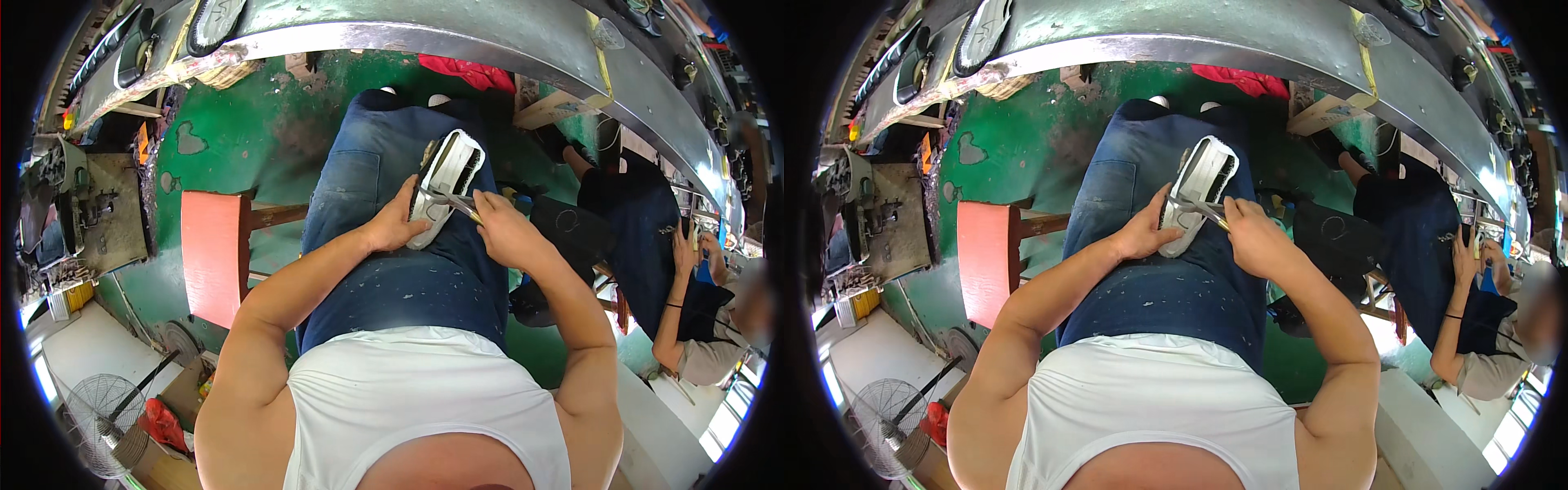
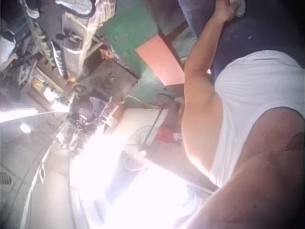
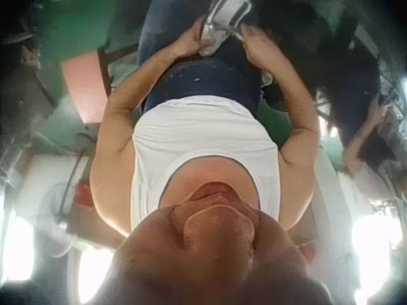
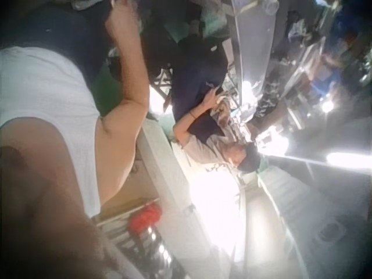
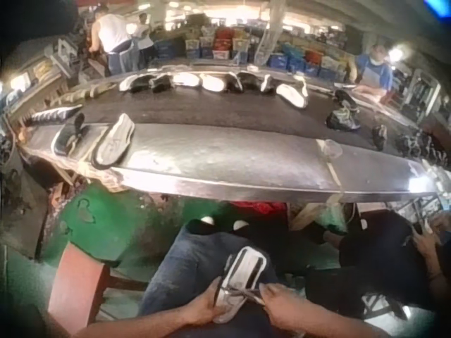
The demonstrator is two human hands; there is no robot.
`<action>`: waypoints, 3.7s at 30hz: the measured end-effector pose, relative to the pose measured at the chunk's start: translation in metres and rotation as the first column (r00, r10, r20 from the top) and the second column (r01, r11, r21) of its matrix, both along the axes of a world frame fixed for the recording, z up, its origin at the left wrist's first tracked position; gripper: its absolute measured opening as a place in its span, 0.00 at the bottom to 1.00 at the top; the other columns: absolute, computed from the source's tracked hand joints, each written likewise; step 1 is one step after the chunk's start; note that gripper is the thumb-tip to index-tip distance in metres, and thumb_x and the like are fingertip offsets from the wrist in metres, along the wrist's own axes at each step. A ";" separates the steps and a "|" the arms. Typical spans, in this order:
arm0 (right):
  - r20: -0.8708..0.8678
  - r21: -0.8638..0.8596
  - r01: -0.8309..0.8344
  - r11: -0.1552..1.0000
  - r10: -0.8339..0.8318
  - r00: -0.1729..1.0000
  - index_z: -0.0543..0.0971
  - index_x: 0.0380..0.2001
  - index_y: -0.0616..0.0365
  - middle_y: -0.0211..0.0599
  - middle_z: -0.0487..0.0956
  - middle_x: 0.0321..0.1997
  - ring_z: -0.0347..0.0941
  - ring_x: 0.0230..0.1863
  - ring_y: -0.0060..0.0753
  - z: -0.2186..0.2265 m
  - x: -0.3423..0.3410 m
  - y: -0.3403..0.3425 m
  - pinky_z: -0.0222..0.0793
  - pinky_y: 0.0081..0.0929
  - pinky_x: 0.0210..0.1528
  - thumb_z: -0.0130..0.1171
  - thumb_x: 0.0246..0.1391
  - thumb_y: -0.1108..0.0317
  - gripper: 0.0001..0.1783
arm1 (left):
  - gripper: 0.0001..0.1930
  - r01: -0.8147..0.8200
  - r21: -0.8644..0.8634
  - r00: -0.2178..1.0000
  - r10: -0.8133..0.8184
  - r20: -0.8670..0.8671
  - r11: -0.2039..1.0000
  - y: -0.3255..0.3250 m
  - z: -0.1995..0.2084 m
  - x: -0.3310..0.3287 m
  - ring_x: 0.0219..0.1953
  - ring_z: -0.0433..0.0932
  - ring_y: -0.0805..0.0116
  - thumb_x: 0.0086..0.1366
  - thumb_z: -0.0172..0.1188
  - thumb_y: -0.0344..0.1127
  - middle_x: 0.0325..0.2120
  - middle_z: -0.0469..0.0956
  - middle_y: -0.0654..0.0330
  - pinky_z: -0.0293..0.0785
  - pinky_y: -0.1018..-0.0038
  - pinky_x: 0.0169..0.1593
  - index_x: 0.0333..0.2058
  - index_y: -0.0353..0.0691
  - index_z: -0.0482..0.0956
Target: Using pliers to pull and secure the shoe upper material over the last on a production line.
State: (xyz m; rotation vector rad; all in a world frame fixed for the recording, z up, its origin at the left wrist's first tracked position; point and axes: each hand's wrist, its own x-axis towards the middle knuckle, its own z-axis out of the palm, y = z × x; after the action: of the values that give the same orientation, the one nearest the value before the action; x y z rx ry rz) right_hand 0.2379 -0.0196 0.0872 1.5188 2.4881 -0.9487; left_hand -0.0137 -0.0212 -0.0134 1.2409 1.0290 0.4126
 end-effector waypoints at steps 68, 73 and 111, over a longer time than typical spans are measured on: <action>-0.390 -0.558 0.401 0.727 -0.655 0.647 0.76 0.39 0.64 0.33 0.79 0.27 0.75 0.30 0.24 -0.066 0.013 -0.030 0.70 0.25 0.35 0.51 0.67 0.56 0.18 | 0.49 0.005 0.011 0.882 0.001 -0.471 1.000 0.004 0.056 -0.006 0.52 0.78 0.41 0.55 0.68 0.37 0.48 0.77 0.34 0.70 0.62 0.59 0.70 0.35 0.49; -0.495 -0.586 0.440 0.680 -0.731 0.470 0.72 0.51 0.65 0.31 0.77 0.33 0.73 0.33 0.21 -0.071 0.023 -0.052 0.69 0.23 0.38 0.55 0.64 0.63 0.18 | 0.33 -0.148 0.476 0.932 0.284 -0.227 0.867 0.039 0.120 -0.044 0.45 0.82 0.62 0.54 0.68 0.28 0.44 0.80 0.45 0.76 0.69 0.52 0.59 0.32 0.67; -0.243 -0.388 0.411 0.825 -0.521 0.818 0.77 0.41 0.59 0.50 0.79 0.30 0.78 0.36 0.53 -0.060 -0.020 -0.038 0.71 0.45 0.43 0.63 0.55 0.55 0.19 | 0.45 -0.158 -0.278 0.950 0.223 0.217 0.947 0.027 -0.007 0.004 0.70 0.55 0.61 0.71 0.57 0.47 0.69 0.55 0.48 0.52 0.68 0.70 0.74 0.44 0.36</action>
State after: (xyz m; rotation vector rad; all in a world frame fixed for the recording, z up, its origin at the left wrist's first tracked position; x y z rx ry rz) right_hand 0.2184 -0.0575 0.0270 2.0396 2.0023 -1.7332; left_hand -0.0096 0.0056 -0.0201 0.8351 0.9579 0.5510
